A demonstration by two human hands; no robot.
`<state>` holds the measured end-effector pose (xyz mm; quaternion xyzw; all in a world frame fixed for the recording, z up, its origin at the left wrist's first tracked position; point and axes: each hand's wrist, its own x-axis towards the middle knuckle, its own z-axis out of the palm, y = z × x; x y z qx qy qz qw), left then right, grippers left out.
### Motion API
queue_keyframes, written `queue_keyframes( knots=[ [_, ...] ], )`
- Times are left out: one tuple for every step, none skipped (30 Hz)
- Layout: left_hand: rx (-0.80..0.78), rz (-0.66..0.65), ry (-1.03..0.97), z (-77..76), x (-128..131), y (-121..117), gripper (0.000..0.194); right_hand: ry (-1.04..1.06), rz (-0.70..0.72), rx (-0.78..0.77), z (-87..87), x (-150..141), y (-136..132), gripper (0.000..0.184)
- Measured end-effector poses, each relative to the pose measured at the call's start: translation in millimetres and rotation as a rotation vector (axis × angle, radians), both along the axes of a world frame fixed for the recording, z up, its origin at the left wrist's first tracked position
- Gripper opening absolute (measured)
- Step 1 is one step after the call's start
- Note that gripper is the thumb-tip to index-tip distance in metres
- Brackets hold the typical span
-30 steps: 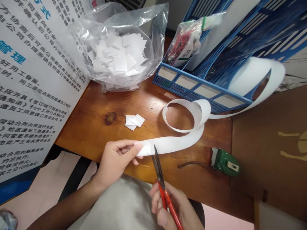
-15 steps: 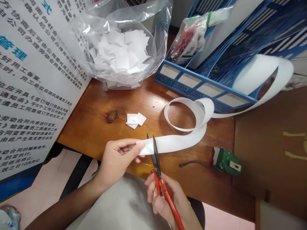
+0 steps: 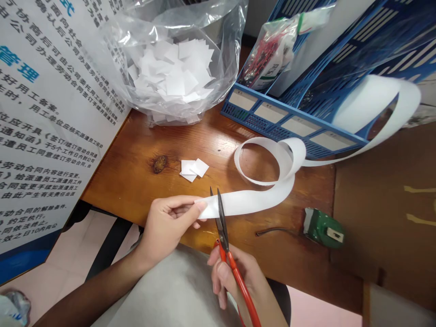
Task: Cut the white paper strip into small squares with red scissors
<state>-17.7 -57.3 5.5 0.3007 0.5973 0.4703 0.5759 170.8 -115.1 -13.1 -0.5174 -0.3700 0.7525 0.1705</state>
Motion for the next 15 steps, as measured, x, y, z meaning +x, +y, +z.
queue_keyframes(
  knots=[
    [-0.006, 0.000, 0.001, -0.1, -0.1, -0.3, 0.008, 0.004, 0.004, -0.010, 0.0, 0.1, 0.0, 0.053],
    [-0.012, 0.001, 0.003, -0.2, -0.2, -0.5, 0.007, 0.004, 0.007, -0.016, 0.3, 0.4, -0.1, 0.052],
    [-0.017, 0.001, 0.008, -0.3, -0.2, -0.7, 0.007, 0.001, 0.007, -0.018, 0.8, 0.7, -0.1, 0.051],
    [-0.021, 0.002, 0.014, -0.6, -0.3, -0.7, 0.008, -0.002, 0.008, -0.022, 1.5, 0.9, 0.0, 0.052],
    [-0.024, -0.001, 0.022, -0.9, -0.5, -0.8, 0.009, -0.004, 0.011, -0.027, 2.2, 1.0, 0.2, 0.053],
    [-0.026, -0.006, 0.031, -1.3, -0.7, -0.8, 0.010, -0.005, 0.016, -0.033, 2.8, 0.9, 0.5, 0.055],
    [-0.027, -0.013, 0.040, -1.7, -0.9, -0.8, 0.011, -0.003, 0.018, -0.039, 3.0, 0.8, 0.7, 0.056],
    [-0.030, -0.023, 0.048, -2.1, -1.2, -0.8, 0.012, -0.004, 0.016, -0.046, 2.9, 0.5, 0.9, 0.057],
    [-0.033, -0.032, 0.052, -2.5, -1.6, -0.8, 0.013, -0.008, 0.013, -0.053, 2.3, 0.3, 1.0, 0.057],
    [-0.038, -0.038, 0.054, -2.8, -1.9, -0.8, 0.013, -0.013, 0.010, -0.062, 1.2, 0.2, 0.8, 0.058],
    [-0.044, -0.043, 0.052, -3.0, -2.1, -0.7, 0.014, -0.016, 0.004, -0.071, -0.3, 0.1, 0.4, 0.058],
    [-0.050, -0.044, 0.048, -3.2, -2.3, -0.6, 0.014, -0.018, -0.003, -0.084, -2.2, 0.2, -0.2, 0.059],
    [-0.057, -0.045, 0.042, -3.2, -2.4, -0.4, 0.015, -0.019, -0.010, -0.096, -4.2, 0.3, -1.0, 0.060],
    [-0.062, -0.046, 0.035, -3.2, -2.4, -0.2, 0.015, -0.018, -0.015, -0.106, -6.2, 0.5, -1.8, 0.062],
    [-0.068, -0.047, 0.027, -3.0, -2.4, 0.0, 0.015, -0.017, -0.020, -0.113, -8.0, 0.8, -2.5, 0.062]
  ],
)
